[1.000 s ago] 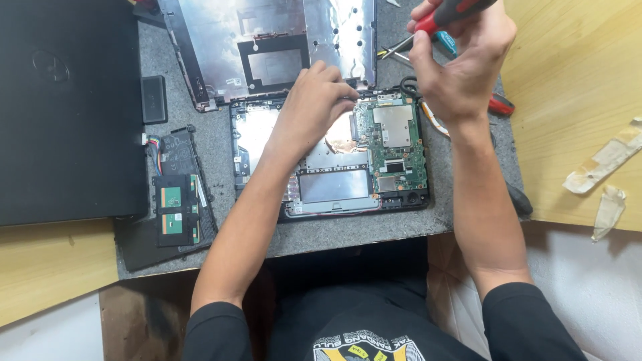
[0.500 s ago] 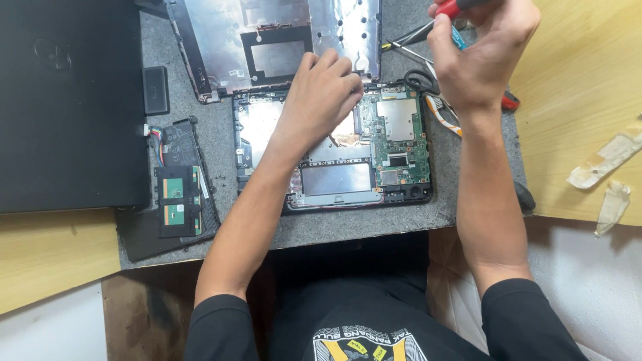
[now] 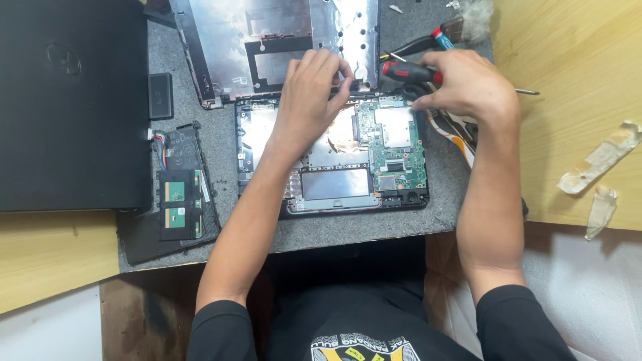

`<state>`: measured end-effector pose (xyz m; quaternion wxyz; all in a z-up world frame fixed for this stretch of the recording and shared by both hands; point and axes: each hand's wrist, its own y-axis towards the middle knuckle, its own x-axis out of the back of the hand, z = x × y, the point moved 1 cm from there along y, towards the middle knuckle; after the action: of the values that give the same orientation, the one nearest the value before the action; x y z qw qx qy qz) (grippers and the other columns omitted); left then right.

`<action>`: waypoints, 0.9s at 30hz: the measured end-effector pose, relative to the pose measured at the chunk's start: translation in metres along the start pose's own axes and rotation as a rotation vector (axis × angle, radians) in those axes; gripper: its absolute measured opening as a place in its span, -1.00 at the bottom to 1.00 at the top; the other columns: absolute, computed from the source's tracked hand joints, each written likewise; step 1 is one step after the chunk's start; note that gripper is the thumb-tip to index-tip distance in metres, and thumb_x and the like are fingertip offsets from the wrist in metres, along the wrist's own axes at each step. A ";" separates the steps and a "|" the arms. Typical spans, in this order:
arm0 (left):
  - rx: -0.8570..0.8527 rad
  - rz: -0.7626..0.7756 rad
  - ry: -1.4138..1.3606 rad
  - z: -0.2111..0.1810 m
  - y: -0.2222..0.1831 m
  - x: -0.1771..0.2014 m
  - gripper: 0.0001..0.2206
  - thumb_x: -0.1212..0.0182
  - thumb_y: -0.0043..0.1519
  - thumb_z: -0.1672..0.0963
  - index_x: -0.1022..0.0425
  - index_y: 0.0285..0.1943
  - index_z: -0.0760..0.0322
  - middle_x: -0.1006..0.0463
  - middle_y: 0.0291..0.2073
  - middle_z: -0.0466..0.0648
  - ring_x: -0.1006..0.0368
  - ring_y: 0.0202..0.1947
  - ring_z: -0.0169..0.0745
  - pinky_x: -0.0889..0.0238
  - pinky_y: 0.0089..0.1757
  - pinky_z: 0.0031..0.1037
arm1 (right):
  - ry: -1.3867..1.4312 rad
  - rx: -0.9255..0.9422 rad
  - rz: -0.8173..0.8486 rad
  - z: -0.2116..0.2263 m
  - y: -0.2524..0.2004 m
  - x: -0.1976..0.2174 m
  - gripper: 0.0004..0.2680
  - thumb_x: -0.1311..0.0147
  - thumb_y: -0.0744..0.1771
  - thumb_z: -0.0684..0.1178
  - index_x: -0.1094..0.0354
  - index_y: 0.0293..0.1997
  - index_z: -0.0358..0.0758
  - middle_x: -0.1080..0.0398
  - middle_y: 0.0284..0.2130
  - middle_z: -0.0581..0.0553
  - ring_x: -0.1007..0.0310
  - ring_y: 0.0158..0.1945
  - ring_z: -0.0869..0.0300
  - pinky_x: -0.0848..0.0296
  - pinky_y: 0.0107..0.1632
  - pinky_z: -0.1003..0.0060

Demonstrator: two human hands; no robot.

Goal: Removing a motherboard from a laptop chassis by unscrewing fasteners and lifting the component.

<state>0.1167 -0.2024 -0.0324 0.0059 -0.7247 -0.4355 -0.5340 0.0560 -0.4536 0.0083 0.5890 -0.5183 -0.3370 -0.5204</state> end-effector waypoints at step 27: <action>0.421 0.218 0.402 0.054 -0.164 0.117 -0.89 -0.21 0.35 0.17 -0.66 -0.11 0.24 -0.41 -0.21 0.01 -0.24 -0.06 0.07 -0.04 0.12 -0.03 | 1.110 0.272 -0.527 -0.026 0.026 -0.029 -0.78 -0.07 0.57 -0.18 -0.13 -0.18 -0.18 -0.12 -0.44 -0.01 -0.07 -0.52 0.34 -0.08 -0.50 0.41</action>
<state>0.0597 -0.0022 -0.0392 0.2992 -0.6299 -0.4463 -0.5609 0.0703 -0.4724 -0.0318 0.5886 0.0089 -0.1608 -0.7922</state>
